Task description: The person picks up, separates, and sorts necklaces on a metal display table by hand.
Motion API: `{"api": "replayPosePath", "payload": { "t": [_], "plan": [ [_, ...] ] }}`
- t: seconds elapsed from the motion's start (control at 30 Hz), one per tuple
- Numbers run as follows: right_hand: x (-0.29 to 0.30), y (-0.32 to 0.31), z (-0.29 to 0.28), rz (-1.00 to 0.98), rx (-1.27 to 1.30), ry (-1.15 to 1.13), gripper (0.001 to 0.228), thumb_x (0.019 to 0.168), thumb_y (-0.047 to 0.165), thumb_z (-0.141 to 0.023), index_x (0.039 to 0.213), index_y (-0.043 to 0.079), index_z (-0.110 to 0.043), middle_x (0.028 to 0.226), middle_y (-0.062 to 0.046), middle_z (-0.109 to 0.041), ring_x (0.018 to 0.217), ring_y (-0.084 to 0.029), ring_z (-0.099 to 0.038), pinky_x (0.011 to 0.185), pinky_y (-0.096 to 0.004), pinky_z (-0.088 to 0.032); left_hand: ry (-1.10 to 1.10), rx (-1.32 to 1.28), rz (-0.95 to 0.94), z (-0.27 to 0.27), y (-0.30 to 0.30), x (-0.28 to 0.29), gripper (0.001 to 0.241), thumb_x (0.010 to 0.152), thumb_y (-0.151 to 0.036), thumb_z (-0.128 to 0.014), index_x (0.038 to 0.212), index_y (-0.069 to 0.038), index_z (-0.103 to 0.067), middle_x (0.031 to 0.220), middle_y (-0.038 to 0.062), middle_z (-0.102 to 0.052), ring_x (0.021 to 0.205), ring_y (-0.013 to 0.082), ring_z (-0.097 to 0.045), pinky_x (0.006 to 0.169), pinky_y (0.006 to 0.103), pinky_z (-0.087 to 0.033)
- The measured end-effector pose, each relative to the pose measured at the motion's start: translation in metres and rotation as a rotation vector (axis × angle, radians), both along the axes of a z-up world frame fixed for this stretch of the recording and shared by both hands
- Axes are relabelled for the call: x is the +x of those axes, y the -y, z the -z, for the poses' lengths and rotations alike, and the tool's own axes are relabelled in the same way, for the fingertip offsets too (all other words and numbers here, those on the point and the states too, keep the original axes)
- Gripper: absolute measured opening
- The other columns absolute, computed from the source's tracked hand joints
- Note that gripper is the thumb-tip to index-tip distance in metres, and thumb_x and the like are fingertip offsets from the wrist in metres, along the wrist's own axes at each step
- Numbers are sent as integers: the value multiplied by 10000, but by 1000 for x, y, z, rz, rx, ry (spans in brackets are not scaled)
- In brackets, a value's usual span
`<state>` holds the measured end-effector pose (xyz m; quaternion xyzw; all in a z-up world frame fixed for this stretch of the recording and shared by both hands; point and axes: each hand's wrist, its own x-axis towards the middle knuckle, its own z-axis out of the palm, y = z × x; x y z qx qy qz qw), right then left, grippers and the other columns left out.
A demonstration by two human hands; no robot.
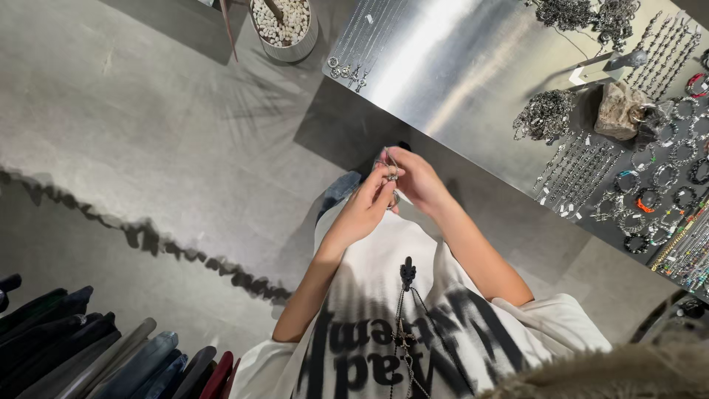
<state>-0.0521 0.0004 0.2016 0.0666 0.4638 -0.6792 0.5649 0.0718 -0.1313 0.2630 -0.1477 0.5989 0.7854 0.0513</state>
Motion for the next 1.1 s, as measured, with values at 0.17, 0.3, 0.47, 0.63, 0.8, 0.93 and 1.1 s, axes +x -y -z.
{"api": "replayPosePath", "payload": {
  "t": [0.17,0.3,0.47,0.63,0.8,0.93,1.1],
  "plan": [
    [-22,12,1,92,-98,321,279,984,275,-601,1132,52,-679,1023,-64,-693,898,-168,-666,838,-344,-582,49,-2,27,-1,15,25,290,1065,-127,-398,1319,-90,-532,713,-4,-514,607,72,-503,598,260,-439],
    [-44,4,12,176,-201,219,145,1015,226,-633,1062,89,-645,964,-46,-670,895,-180,-657,775,-324,-555,97,-167,-57,5,19,32,180,1077,-129,-456,1134,-45,-604,663,-7,-476,600,70,-417,557,280,-377],
    [-96,-17,34,365,-171,97,142,1054,215,-679,1002,89,-641,671,32,-531,672,-123,-554,711,-302,-527,187,-252,-127,20,29,42,182,1066,-172,-509,1094,-62,-652,648,13,-475,599,82,-423,544,299,-364],
    [-162,-26,66,239,123,-76,150,1016,255,-678,1054,114,-713,564,83,-466,553,-69,-494,663,-264,-498,158,-457,-240,48,57,49,192,1058,-193,-538,1122,-68,-669,758,41,-614,656,113,-551,629,288,-470],
    [-209,-39,73,210,132,-120,168,1096,257,-683,1073,90,-673,617,77,-529,607,-75,-549,760,-284,-537,191,-436,-231,82,68,51,212,1038,-193,-566,1141,-73,-707,852,38,-693,694,112,-574,645,279,-490],
    [-237,-37,61,112,127,-256,175,1087,246,-639,1100,72,-647,675,51,-585,672,-115,-603,824,-337,-559,244,-267,-296,115,58,38,221,999,-175,-614,1172,-77,-709,903,20,-709,747,82,-620,632,257,-519],
    [-286,-29,42,36,143,-425,209,1074,173,-594,1209,23,-647,806,12,-600,847,-142,-646,921,-366,-580,244,165,-509,165,37,0,306,965,-161,-709,1220,5,-676,956,67,-729,725,129,-656,650,259,-532]
  ]
}}
